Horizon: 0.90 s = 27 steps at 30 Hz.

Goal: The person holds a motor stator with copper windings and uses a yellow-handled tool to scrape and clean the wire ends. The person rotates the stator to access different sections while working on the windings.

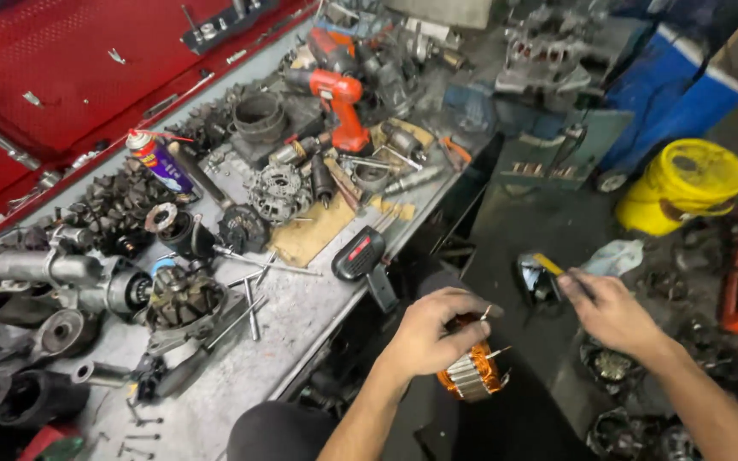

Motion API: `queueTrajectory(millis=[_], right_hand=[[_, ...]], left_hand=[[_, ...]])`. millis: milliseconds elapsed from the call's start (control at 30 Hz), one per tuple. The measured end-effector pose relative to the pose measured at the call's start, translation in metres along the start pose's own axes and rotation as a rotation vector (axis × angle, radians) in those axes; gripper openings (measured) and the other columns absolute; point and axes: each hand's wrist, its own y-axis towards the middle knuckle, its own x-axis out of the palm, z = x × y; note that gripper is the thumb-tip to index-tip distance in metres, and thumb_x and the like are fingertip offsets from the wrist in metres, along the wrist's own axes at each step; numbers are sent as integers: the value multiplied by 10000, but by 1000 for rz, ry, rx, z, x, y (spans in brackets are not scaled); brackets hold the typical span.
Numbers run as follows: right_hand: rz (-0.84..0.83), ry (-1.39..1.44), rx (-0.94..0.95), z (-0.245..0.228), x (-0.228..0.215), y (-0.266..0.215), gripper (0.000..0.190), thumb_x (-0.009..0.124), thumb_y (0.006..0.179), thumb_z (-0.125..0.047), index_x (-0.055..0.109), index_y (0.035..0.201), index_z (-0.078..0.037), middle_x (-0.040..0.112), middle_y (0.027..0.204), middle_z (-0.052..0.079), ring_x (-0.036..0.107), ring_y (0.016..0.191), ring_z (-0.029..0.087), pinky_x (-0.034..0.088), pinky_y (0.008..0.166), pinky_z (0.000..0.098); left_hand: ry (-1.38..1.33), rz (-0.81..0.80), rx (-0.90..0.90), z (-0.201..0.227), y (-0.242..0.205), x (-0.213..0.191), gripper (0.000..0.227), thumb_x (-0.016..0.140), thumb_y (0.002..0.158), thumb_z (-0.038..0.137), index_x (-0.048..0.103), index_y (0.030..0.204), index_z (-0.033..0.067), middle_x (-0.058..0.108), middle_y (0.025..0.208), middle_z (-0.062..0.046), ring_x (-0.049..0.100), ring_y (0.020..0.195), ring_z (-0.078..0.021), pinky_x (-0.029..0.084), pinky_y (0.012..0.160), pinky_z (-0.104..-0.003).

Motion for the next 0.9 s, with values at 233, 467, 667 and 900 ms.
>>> queueTrajectory(millis=[233, 467, 667, 900], right_hand=[[55, 327, 526, 93, 22, -36, 604, 500, 1041, -305, 468, 1497, 90, 564, 1474, 236, 556, 1296, 315, 433, 1041, 409], [63, 386, 308, 113, 46, -57, 558, 556, 998, -281, 516, 1422, 79, 539, 1257, 193, 465, 1052, 258, 375, 859, 360], [43, 163, -3, -23, -1, -76, 215, 562, 978, -202, 680, 1010, -24, 602, 573, 70, 460, 473, 190, 387, 462, 358], [92, -631, -175, -27, 2, -100, 278, 606, 893, -439, 673, 989, -187, 760, 785, 72, 720, 618, 366, 567, 534, 487]], left_hand=[[141, 45, -252, 28, -1, 6, 268, 680, 906, 208, 768, 1153, 155, 750, 1007, -13, 687, 981, -184, 538, 814, -298], [471, -44, -125, 42, 1, 13, 331, 594, 926, 313, 746, 1176, 158, 760, 914, -27, 626, 810, -288, 451, 687, -429], [421, -7, -97, 40, -1, 31, 228, 660, 878, 337, 782, 894, 145, 742, 864, 17, 588, 849, -216, 364, 806, -386], [654, 212, -53, 63, -10, 74, 188, 713, 835, 296, 794, 811, 128, 709, 789, -36, 595, 819, -296, 399, 874, -543]])
